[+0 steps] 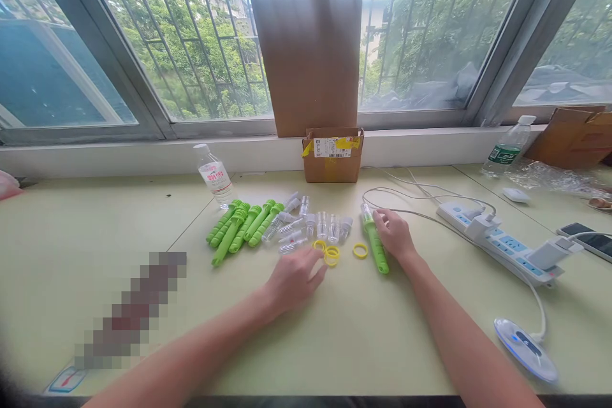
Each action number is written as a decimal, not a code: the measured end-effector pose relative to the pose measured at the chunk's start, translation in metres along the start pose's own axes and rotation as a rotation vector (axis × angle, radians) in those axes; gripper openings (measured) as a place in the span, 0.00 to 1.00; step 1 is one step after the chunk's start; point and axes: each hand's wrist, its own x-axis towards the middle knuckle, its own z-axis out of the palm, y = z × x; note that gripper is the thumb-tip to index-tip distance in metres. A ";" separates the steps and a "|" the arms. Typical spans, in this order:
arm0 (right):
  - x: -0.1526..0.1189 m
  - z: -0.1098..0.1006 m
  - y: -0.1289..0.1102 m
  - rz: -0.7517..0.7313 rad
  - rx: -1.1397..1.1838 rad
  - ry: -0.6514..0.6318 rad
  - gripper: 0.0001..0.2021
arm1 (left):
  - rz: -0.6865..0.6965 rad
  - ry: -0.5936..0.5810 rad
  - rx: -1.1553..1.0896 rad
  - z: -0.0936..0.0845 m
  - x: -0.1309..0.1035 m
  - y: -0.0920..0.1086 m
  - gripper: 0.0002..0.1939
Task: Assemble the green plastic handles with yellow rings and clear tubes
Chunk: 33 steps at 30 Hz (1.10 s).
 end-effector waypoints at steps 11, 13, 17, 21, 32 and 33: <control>-0.001 -0.001 -0.003 -0.037 -0.029 0.127 0.21 | -0.125 0.208 0.387 -0.016 0.007 -0.014 0.18; -0.002 -0.003 -0.005 -0.053 -0.031 0.151 0.20 | -0.130 0.172 0.404 -0.016 0.005 -0.013 0.17; -0.004 -0.003 -0.009 -0.045 -0.036 0.150 0.20 | -0.118 0.107 0.433 -0.017 0.003 -0.008 0.08; -0.006 -0.002 -0.012 -0.039 -0.038 0.124 0.20 | -0.111 0.039 0.413 -0.019 0.002 -0.003 0.06; -0.008 -0.001 -0.015 -0.074 -0.038 0.117 0.18 | -0.122 -0.100 0.373 -0.016 0.002 -0.006 0.09; -0.008 -0.001 -0.015 -0.074 -0.037 0.116 0.18 | -0.123 -0.101 0.378 -0.016 0.003 -0.006 0.09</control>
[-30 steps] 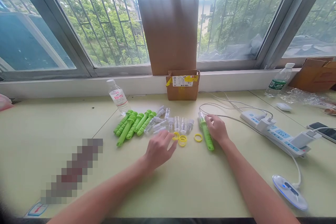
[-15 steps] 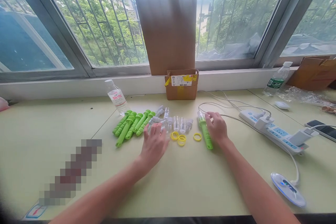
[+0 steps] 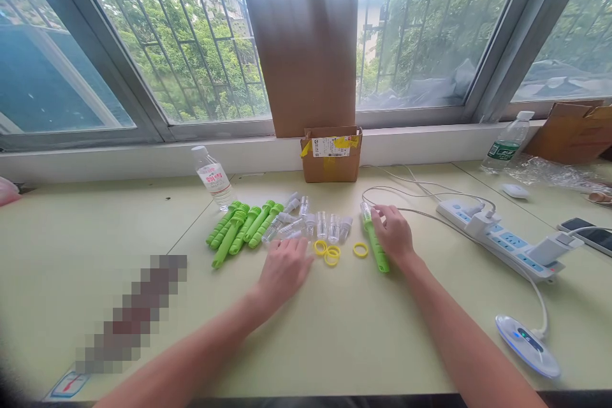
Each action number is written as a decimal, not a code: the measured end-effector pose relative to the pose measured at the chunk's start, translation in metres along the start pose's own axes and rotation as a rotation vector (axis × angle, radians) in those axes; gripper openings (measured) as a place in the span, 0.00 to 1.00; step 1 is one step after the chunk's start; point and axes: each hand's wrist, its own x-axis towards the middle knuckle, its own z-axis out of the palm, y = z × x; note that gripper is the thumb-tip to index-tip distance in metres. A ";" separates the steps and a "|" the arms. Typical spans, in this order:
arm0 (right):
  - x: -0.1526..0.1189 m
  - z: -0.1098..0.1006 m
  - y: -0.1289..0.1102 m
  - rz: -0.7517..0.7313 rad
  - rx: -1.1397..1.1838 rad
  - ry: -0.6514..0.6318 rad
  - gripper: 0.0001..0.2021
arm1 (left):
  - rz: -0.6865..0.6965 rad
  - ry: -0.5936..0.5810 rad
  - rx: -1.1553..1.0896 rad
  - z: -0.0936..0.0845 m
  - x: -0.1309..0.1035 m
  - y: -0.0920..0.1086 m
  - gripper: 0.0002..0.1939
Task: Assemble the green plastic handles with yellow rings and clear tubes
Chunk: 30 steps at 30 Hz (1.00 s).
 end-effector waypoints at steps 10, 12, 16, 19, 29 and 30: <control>-0.002 0.001 -0.002 -0.026 0.010 0.014 0.17 | -0.039 -0.042 -0.085 -0.007 0.000 0.004 0.13; -0.001 0.001 -0.001 -0.038 0.015 0.029 0.17 | -0.051 -0.051 -0.091 -0.007 0.000 0.003 0.13; -0.001 0.003 0.001 -0.058 0.016 0.047 0.17 | -0.061 -0.049 -0.086 -0.005 0.001 0.002 0.13; -0.001 0.003 0.001 -0.065 0.014 0.050 0.17 | -0.056 -0.046 -0.074 -0.002 0.001 0.000 0.13; -0.001 0.004 0.002 -0.072 0.017 0.055 0.16 | -0.034 -0.020 -0.081 0.000 0.003 -0.004 0.11; -0.001 0.004 0.002 -0.072 0.017 0.056 0.16 | -0.032 -0.009 -0.084 0.000 0.003 -0.005 0.11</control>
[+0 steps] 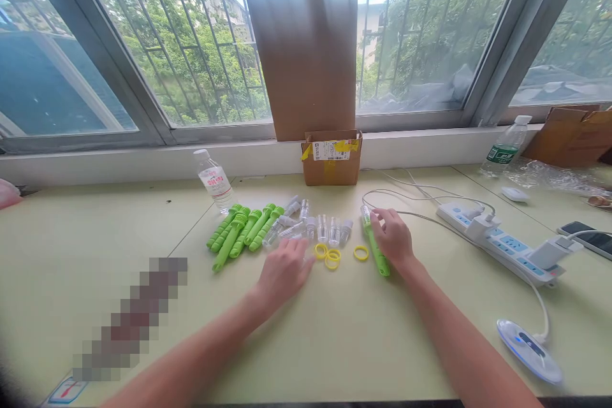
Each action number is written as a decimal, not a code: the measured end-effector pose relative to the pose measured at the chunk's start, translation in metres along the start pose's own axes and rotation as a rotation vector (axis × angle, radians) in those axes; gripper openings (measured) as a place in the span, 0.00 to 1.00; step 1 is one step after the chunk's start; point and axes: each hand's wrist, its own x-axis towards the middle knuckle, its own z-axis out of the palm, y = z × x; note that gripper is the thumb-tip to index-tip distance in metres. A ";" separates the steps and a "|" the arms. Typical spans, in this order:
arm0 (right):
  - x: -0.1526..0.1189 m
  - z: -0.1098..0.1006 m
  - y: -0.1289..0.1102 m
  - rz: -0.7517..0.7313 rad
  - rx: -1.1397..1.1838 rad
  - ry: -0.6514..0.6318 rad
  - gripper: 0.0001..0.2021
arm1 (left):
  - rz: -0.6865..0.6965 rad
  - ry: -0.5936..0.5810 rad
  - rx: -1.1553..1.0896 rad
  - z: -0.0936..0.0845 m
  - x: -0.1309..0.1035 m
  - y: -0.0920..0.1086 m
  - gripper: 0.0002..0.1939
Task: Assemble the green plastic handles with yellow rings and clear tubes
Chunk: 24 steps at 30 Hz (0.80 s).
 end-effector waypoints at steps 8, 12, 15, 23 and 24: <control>0.000 0.000 -0.002 0.003 -0.009 -0.003 0.15 | 0.007 0.174 0.022 0.003 0.006 -0.012 0.21; -0.001 -0.001 -0.003 -0.001 -0.014 -0.007 0.15 | -0.074 0.267 0.055 0.005 0.018 -0.032 0.19; -0.001 0.000 -0.005 -0.005 -0.018 -0.007 0.15 | -0.173 0.252 0.108 0.006 0.028 -0.054 0.18; -0.001 0.000 -0.004 -0.027 -0.029 -0.008 0.15 | -0.336 0.092 0.265 0.008 0.035 -0.086 0.12; -0.001 0.000 -0.005 -0.028 -0.028 -0.009 0.15 | -0.339 0.086 0.283 0.007 0.035 -0.086 0.12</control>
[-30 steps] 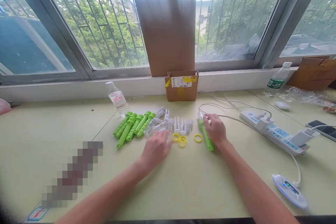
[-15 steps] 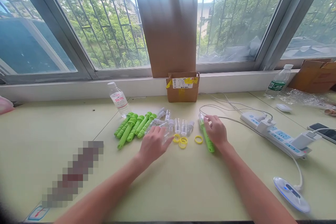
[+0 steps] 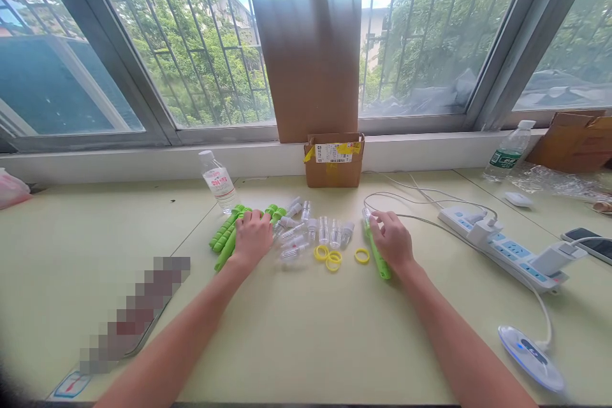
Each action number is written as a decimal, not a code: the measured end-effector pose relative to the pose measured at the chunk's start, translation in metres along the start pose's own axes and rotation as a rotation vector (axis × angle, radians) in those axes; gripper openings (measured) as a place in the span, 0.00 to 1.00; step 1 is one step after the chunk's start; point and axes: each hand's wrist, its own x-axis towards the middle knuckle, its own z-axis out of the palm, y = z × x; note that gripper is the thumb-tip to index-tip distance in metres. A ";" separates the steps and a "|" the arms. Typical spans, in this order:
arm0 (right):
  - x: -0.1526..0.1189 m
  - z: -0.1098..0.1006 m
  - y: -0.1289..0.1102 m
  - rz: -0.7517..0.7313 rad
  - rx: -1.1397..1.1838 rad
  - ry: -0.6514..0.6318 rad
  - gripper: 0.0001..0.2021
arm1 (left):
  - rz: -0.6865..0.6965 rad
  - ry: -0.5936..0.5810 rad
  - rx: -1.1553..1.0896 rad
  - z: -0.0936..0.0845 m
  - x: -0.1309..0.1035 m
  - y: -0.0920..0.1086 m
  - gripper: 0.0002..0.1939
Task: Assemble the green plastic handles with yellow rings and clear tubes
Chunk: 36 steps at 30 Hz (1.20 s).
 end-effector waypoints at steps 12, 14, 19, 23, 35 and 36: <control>0.000 0.000 -0.002 -0.005 0.003 -0.004 0.16 | 0.038 -0.073 -0.020 -0.005 -0.008 0.002 0.11; -0.001 0.000 -0.002 -0.001 0.000 -0.003 0.16 | 0.033 -0.084 -0.020 -0.004 -0.008 0.002 0.09; -0.001 0.000 -0.002 0.009 0.002 -0.010 0.15 | 0.036 -0.109 0.006 -0.005 -0.008 0.003 0.07; -0.001 0.000 -0.002 0.000 -0.003 0.003 0.15 | 0.035 -0.119 -0.004 -0.006 -0.008 0.004 0.07; -0.004 -0.005 -0.014 -0.105 -0.063 0.072 0.15 | -0.044 0.002 -0.101 -0.022 -0.008 0.007 0.14; -0.006 -0.006 -0.019 -0.149 -0.071 0.080 0.15 | -0.044 0.029 -0.113 -0.024 -0.009 0.008 0.14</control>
